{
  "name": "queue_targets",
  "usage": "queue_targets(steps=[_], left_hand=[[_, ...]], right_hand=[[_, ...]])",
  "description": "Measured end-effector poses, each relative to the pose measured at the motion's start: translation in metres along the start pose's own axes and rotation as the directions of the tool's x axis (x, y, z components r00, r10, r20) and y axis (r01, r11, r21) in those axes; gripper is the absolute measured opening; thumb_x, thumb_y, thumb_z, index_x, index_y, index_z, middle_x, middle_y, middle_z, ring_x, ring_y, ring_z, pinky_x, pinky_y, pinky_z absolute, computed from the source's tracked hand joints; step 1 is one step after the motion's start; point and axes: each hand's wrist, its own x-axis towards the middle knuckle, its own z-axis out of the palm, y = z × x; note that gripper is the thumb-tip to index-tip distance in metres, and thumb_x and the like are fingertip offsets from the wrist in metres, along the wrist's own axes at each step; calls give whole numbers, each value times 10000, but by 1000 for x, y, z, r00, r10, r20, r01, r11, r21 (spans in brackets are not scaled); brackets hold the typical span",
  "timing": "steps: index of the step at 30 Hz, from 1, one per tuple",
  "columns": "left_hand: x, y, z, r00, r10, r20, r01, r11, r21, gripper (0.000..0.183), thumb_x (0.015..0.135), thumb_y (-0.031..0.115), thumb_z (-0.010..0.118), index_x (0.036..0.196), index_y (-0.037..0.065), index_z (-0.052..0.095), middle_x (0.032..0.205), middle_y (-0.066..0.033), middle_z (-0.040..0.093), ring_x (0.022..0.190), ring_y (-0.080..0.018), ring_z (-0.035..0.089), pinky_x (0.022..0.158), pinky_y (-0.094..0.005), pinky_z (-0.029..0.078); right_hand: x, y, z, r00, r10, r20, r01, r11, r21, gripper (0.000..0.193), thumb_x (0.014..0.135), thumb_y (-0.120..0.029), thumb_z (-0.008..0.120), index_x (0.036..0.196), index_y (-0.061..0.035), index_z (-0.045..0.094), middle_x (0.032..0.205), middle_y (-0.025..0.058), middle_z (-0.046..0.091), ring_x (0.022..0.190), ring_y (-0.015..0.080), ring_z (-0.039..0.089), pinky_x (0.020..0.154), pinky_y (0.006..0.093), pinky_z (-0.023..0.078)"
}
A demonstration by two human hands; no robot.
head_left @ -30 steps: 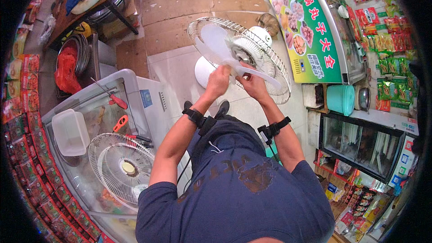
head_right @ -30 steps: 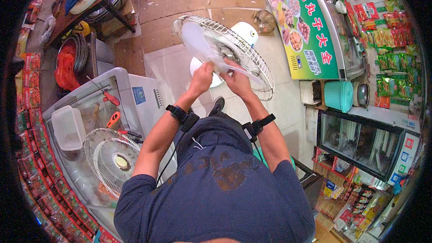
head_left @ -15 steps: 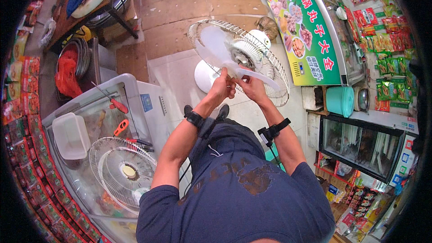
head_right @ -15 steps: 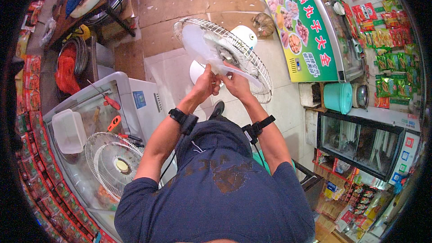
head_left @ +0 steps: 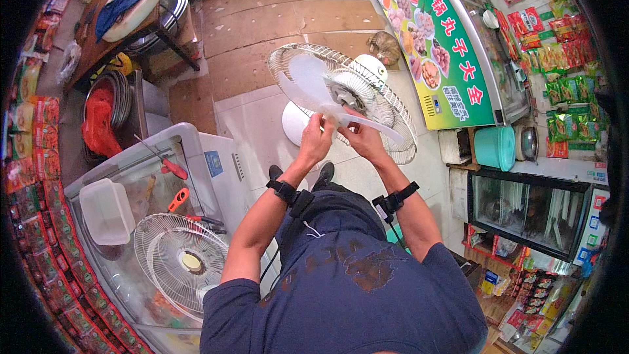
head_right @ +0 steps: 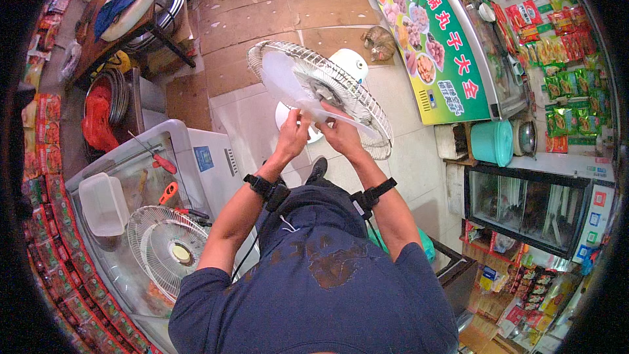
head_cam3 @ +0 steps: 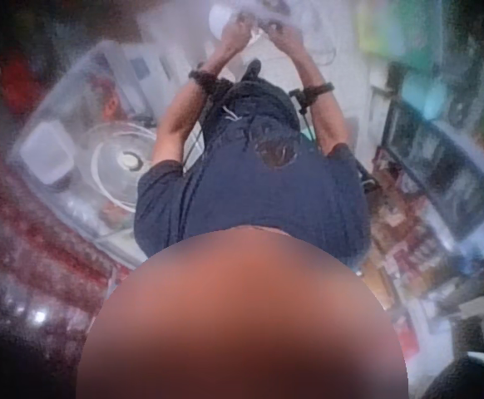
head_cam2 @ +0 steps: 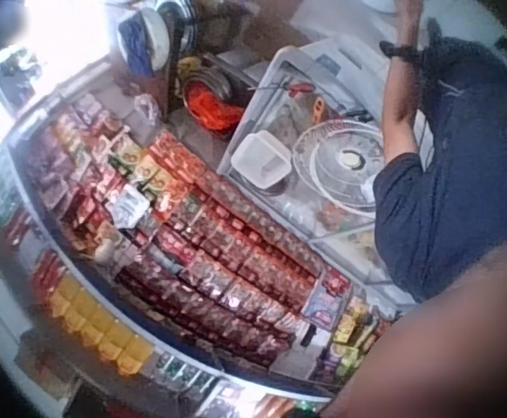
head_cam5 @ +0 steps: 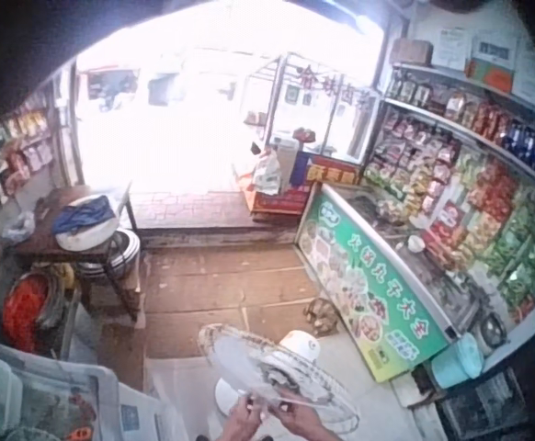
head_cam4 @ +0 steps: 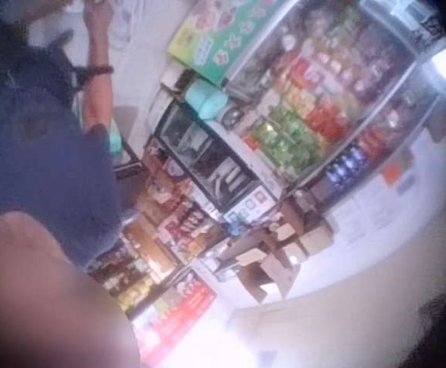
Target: The person assembles a standing electric fan by hand. They attach the fan blades to the motor hub, secure them with a nut, and then fit the front protective grille onto the fan head.
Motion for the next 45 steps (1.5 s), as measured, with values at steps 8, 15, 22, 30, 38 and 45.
queue_targets(steps=[8,15,22,30,38,45], left_hand=[[6,-1,-9,874,-358,329,463,819,-339,594,1107,575,425,1038,10,598,767,-54,585,626,-194,612,566,-372,485],[-5,21,-13,975,218,40,-205,818,537,398,1054,389,584,1123,-3,575,1051,-238,647,941,-460,679,817,-560,540],[-9,29,-8,989,143,40,-142,825,547,420,1082,337,529,1214,-61,550,1047,-303,664,957,-485,671,842,-562,523],[3,-1,4,984,171,-47,-150,943,297,502,1124,471,405,1067,-3,561,749,-197,623,699,-436,643,663,-517,516],[4,2,2,847,-368,383,526,687,-502,542,1104,627,405,844,154,446,672,76,299,485,-69,268,437,-271,214],[4,16,4,753,-434,494,658,495,-567,556,1105,658,343,883,161,460,701,85,286,532,-60,253,460,-245,206]], right_hand=[[2,-1,-5,999,22,29,-20,995,-94,610,956,-78,784,1515,-4,549,1196,58,714,917,89,644,784,272,554],[0,-1,0,994,-107,2,107,993,-40,614,943,-66,788,1507,1,552,1209,63,715,937,95,651,803,269,557],[-3,-9,2,998,-60,-19,60,998,-8,580,936,-50,792,1473,11,580,1212,88,721,963,102,659,784,268,562],[-1,-5,-3,999,-39,-9,38,996,-76,588,923,-35,785,1471,14,578,1200,101,725,945,129,684,789,289,575],[-7,-7,-7,995,-99,6,98,981,-166,599,939,-73,775,1500,-26,571,1166,98,736,944,137,696,785,307,579],[-5,-7,-10,994,-111,18,112,971,-212,597,959,-138,774,1516,-64,574,1132,93,747,911,141,694,753,318,567]])
